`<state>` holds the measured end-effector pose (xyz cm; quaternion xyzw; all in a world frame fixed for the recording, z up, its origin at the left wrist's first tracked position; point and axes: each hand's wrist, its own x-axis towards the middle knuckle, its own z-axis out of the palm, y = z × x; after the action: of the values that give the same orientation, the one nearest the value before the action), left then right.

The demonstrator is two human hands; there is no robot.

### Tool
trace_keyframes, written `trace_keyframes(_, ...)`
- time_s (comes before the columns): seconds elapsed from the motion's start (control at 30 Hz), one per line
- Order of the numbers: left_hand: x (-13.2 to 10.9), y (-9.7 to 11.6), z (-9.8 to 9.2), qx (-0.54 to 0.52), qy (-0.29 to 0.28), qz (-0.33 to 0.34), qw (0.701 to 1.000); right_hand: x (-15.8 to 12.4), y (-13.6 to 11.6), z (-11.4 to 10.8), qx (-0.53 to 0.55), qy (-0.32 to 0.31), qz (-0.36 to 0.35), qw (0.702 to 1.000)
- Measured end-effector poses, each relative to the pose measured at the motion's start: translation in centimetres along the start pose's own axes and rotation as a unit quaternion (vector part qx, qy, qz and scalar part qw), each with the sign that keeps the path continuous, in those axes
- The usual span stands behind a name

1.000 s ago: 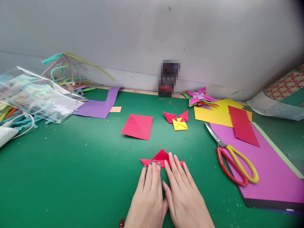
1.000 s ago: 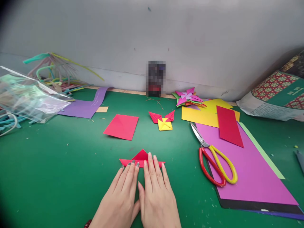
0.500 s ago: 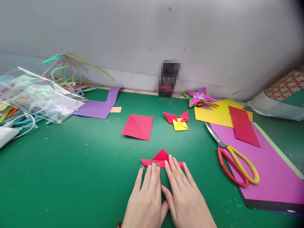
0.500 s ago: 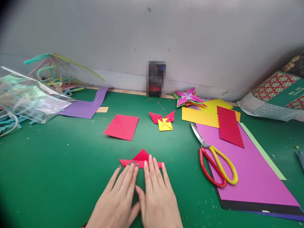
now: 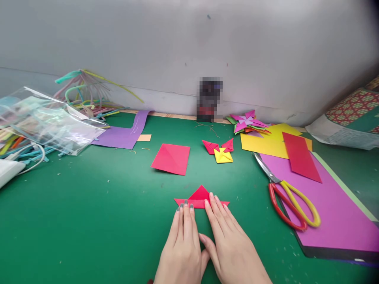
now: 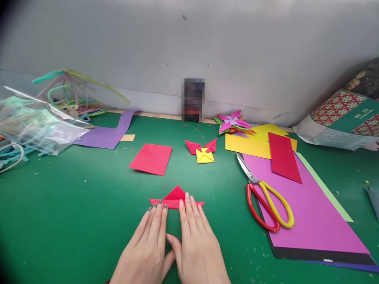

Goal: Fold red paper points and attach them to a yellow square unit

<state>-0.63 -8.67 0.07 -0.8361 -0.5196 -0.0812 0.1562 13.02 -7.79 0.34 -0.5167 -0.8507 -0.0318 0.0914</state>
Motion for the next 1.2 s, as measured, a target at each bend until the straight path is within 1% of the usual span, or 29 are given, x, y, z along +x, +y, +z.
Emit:
trace_keyframes(0.2,0.1,0.0,-0.2,0.005,-0.014,0.003,1.0,-0.1,0.0,0.1,0.01,0.006,0.001,1.0)
trace_keyframes(0.4,0.4,-0.1,-0.5,-0.011,-0.025,0.012,1.0,-0.1,0.1,-0.2,0.023,-0.015,0.001,1.0)
trace_keyframes(0.57,0.4,-0.3,-0.5,-0.017,-0.028,0.006,0.999,0.0,0.1,-0.2,0.03,-0.015,0.001,0.999)
trace_keyframes(0.73,0.6,-0.4,-0.9,-0.011,-0.035,0.031,0.999,-0.2,-0.1,0.1,0.018,-0.002,0.001,1.0)
trace_keyframes(0.87,0.9,-0.5,-1.2,-0.016,-0.039,0.026,0.999,-0.1,-0.2,0.1,0.007,0.002,0.006,1.0)
trace_keyframes(1.07,1.1,-0.5,-1.4,-0.02,-0.044,0.066,0.997,0.2,-0.3,-0.2,0.004,0.006,-0.003,1.0)
trace_keyframes(1.2,1.0,-0.2,-1.1,-0.007,-0.039,0.055,0.998,0.3,-0.3,-0.3,0.007,0.0,-0.004,1.0)
